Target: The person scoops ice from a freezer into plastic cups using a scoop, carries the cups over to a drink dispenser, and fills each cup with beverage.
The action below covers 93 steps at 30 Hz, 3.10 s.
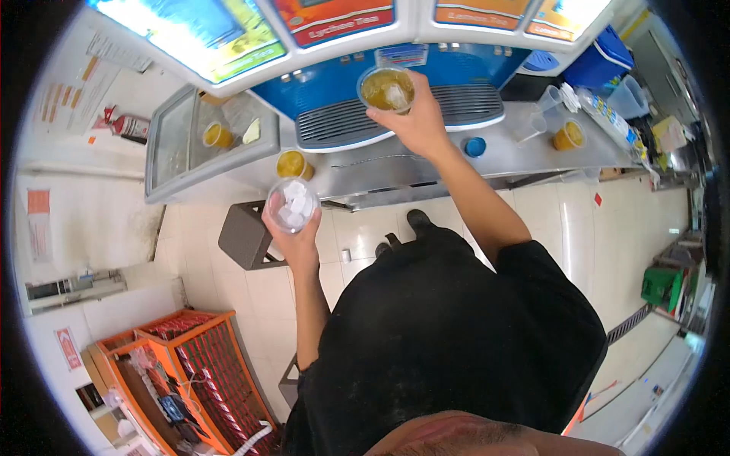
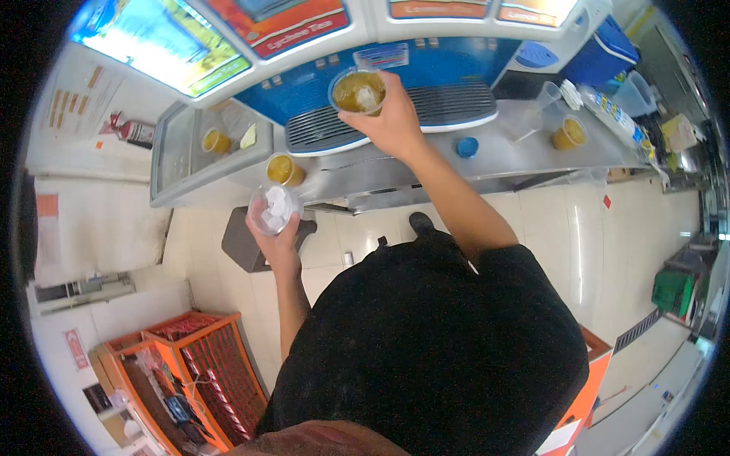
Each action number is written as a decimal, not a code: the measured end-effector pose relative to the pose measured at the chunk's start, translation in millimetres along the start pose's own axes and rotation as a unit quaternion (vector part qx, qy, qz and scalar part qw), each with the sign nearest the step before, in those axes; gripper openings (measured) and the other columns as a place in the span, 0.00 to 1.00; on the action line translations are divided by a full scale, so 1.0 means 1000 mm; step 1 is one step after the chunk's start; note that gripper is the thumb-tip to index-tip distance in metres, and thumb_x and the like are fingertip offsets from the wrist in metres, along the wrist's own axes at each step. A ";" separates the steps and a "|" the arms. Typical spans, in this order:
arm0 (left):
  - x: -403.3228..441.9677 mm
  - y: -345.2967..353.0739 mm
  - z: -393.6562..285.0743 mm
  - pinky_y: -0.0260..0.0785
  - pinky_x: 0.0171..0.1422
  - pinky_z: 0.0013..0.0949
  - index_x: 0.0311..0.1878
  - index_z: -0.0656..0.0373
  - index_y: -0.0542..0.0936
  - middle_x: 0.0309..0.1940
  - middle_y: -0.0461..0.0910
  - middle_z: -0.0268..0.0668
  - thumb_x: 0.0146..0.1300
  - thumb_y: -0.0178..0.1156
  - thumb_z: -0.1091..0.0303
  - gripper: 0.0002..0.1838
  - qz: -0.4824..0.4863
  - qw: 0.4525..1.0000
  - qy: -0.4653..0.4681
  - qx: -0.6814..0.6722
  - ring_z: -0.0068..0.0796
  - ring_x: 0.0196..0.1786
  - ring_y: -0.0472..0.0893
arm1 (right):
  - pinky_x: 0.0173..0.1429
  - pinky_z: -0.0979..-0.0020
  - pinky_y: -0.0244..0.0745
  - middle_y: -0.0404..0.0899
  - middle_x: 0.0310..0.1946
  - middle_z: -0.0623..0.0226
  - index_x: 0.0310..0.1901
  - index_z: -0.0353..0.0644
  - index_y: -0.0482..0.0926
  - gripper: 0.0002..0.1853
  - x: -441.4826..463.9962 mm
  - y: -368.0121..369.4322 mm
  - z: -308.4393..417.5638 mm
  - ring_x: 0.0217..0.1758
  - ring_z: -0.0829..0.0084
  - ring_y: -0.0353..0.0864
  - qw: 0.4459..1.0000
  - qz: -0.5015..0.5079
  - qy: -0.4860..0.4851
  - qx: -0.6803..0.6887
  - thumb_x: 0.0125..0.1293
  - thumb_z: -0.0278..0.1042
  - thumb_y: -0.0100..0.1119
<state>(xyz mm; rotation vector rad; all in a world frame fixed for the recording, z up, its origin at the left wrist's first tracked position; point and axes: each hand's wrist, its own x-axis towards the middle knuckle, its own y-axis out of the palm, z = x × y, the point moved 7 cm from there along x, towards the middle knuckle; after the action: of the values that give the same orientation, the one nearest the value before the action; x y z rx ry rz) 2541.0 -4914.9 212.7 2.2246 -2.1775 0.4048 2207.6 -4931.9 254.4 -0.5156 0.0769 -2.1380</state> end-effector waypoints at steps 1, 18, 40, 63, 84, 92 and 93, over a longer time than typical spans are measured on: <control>0.010 0.017 0.001 0.59 0.78 0.44 0.73 0.65 0.63 0.68 0.67 0.46 0.54 0.78 0.71 0.46 0.020 1.000 0.010 -0.010 0.41 0.72 0.68 | 0.67 0.60 0.75 0.77 0.59 0.47 0.65 0.30 0.68 0.46 -0.007 -0.012 -0.002 0.63 0.56 0.80 1.000 -0.012 0.005 -0.006 0.50 0.44 0.85; 0.120 0.215 -0.063 0.62 0.74 0.44 0.69 0.66 0.62 0.61 0.67 0.52 0.52 0.80 0.72 0.45 0.059 0.992 0.093 -0.064 0.43 0.65 0.70 | 0.68 0.57 0.73 0.78 0.58 0.49 0.65 0.31 0.71 0.42 -0.135 -0.226 -0.178 0.61 0.54 0.79 0.936 -0.280 0.112 -0.182 0.52 0.38 0.83; 0.136 0.225 -0.064 0.64 0.73 0.43 0.69 0.67 0.62 0.63 0.69 0.50 0.47 0.81 0.72 0.48 0.043 0.991 0.092 -0.082 0.43 0.67 0.71 | 0.74 0.54 0.67 0.72 0.64 0.43 0.70 0.28 0.64 0.49 -0.138 -0.213 -0.217 0.70 0.48 0.72 0.927 -0.297 0.079 -0.216 0.53 0.40 0.84; 0.136 0.225 -0.068 0.66 0.71 0.41 0.70 0.67 0.61 0.63 0.70 0.50 0.48 0.79 0.79 0.47 0.083 0.984 0.057 -0.149 0.43 0.65 0.74 | 0.58 0.49 0.81 0.87 0.45 0.49 0.52 0.45 0.85 0.20 -0.471 -0.141 -0.445 0.52 0.45 0.86 0.754 0.369 0.366 -0.402 0.68 0.51 0.60; 0.138 0.211 -0.078 0.71 0.72 0.46 0.65 0.65 0.69 0.58 0.79 0.51 0.39 0.79 0.74 0.46 0.024 0.993 0.085 -0.076 0.50 0.63 0.79 | 0.56 0.60 0.77 0.86 0.47 0.52 0.54 0.41 0.81 0.20 -0.349 -0.120 -0.395 0.49 0.57 0.83 0.782 0.382 0.462 -0.170 0.70 0.48 0.64; 0.141 0.216 -0.057 0.67 0.70 0.48 0.63 0.63 0.69 0.58 0.76 0.51 0.33 0.82 0.69 0.49 0.003 1.000 0.010 -0.017 0.54 0.63 0.75 | 0.54 0.64 0.75 0.85 0.47 0.56 0.51 0.42 0.80 0.18 -0.290 -0.121 -0.385 0.47 0.64 0.82 0.740 0.432 0.489 -0.165 0.69 0.46 0.66; 0.143 0.217 -0.056 0.68 0.70 0.49 0.63 0.64 0.69 0.58 0.76 0.52 0.33 0.82 0.69 0.49 -0.004 0.999 0.035 -0.012 0.56 0.63 0.75 | 0.54 0.64 0.75 0.85 0.47 0.56 0.50 0.42 0.80 0.17 -0.283 -0.123 -0.381 0.47 0.65 0.81 0.740 0.431 0.492 -0.157 0.69 0.45 0.67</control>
<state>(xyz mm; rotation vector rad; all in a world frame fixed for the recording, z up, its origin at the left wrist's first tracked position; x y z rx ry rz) 2317.9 -5053.2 254.4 2.1717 -2.1263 0.4481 2106.4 -4685.7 -157.2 0.4828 1.0671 -1.2285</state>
